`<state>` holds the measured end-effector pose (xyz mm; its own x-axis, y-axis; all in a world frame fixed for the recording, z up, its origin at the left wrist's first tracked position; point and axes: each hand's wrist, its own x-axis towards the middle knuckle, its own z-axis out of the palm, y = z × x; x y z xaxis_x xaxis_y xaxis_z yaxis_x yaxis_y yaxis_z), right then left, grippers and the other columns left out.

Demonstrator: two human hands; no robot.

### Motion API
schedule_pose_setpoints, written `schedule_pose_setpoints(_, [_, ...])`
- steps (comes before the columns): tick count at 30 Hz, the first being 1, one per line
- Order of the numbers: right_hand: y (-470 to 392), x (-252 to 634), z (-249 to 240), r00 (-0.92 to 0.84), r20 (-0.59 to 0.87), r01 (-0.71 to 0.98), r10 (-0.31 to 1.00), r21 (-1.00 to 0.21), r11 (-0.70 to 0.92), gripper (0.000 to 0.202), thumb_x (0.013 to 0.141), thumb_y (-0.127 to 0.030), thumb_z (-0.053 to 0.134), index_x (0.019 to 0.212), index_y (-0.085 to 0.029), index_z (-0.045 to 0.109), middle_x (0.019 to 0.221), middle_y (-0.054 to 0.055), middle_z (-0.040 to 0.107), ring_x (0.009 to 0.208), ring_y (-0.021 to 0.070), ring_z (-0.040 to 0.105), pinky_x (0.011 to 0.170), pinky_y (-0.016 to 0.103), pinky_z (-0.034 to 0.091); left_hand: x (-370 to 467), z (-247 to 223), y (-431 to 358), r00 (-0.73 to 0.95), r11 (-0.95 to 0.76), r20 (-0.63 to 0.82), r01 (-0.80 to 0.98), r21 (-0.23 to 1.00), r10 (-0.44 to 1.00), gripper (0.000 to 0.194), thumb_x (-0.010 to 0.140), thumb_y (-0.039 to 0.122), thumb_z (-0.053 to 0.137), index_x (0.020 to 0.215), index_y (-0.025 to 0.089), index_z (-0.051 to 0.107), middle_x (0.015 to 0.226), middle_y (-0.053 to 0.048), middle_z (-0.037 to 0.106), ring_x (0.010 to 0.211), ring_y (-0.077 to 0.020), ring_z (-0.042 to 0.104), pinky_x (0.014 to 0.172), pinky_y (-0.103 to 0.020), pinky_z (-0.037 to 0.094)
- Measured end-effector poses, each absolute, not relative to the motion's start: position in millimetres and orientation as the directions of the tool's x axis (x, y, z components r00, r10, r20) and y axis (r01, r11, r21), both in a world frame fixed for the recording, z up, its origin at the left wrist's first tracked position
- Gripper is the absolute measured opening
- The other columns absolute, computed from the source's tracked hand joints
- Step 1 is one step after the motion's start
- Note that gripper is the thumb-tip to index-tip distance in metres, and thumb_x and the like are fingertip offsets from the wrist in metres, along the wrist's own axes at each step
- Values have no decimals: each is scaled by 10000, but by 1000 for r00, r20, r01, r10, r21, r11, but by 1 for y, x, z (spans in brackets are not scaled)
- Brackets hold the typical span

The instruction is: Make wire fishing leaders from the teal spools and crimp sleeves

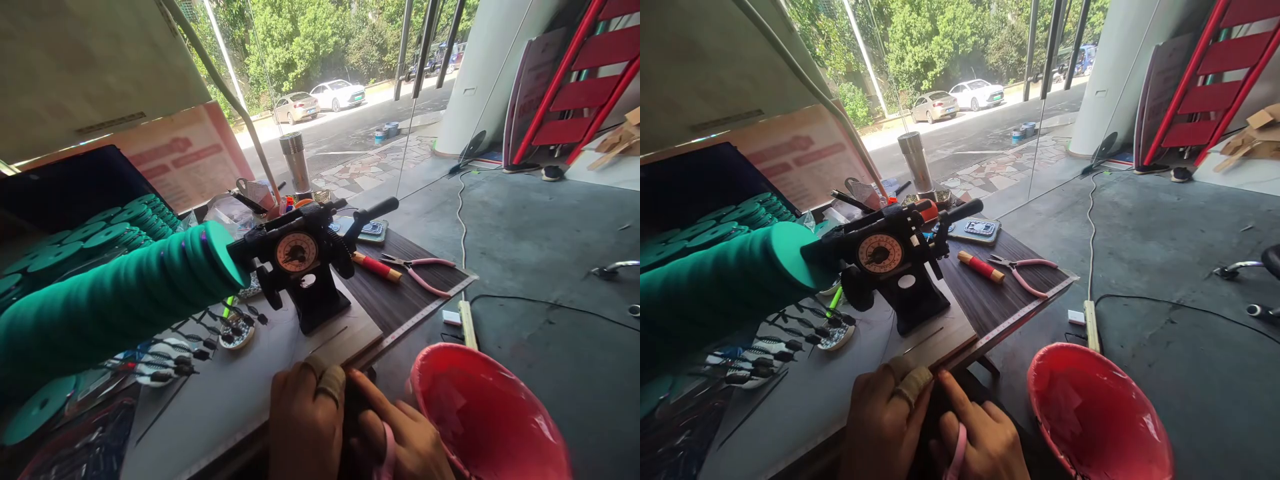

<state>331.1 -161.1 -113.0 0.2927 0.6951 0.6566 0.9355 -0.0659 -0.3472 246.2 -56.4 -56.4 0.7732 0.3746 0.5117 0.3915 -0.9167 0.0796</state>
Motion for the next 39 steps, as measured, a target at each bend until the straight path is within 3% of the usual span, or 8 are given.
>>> schedule_pose_setpoints(5, [-154,330,-126,293,765,938,573,-348,-15,303,817,-211,370,541,-109,441,1190,78,477,576,63,342,538,226,221,234,-59,-52,779,-922,529,388,17,337,81,783,119,543,806,154,612,782,-40,563,691,-155,464,650,-272,335])
schedule_pose_setpoints(20, [-156,334,-118,267,750,941,605,-339,6,255,803,-208,403,573,-115,461,1167,67,495,572,55,351,533,203,248,228,-62,-51,783,-907,500,421,13,370,83,768,135,570,807,178,629,802,-33,577,693,-158,455,634,-258,364])
schedule_pose_setpoints(22, [-162,339,-115,273,708,922,651,-386,32,263,819,-275,427,617,-118,487,1153,49,502,589,41,394,551,184,297,228,-60,-54,751,-895,506,434,107,425,99,774,145,561,806,193,642,802,-27,583,700,-156,462,653,-260,374])
schedule_pose_setpoints(24, [-169,345,-113,307,629,882,714,-471,36,314,808,-415,455,693,-130,516,1085,42,528,628,42,447,562,169,325,228,-53,-58,659,-810,472,485,330,586,98,785,219,561,793,220,658,803,-24,584,735,-162,481,685,-265,386])
schedule_pose_setpoints(27, [-178,352,-113,265,391,801,881,-598,24,420,730,-555,494,755,-137,522,853,36,539,579,37,429,496,160,276,225,-37,-64,470,-461,208,524,716,858,204,746,399,590,699,212,657,750,-30,576,751,-176,520,699,-274,401])
schedule_pose_setpoints(29, [-179,353,-112,157,176,762,972,-648,-6,327,716,-459,514,709,-132,519,767,24,511,556,29,386,483,154,226,222,-25,-66,432,-245,22,469,849,902,273,700,444,621,644,177,631,689,-29,565,706,-168,541,673,-262,413])
schedule_pose_setpoints(32, [-175,349,-107,71,-49,761,996,-644,-86,213,708,-316,453,643,-119,503,758,26,503,607,44,350,537,157,186,217,-12,-69,449,-76,-82,323,943,890,257,659,396,667,640,145,616,670,-14,555,660,-132,545,629,-212,417])
schedule_pose_setpoints(39, [-166,342,-72,14,-270,786,963,-592,-177,295,745,-401,433,680,-118,482,764,25,502,679,60,326,578,176,139,211,1,-82,497,56,-128,157,986,858,237,656,323,684,610,116,579,578,23,521,565,-70,496,529,-142,373])
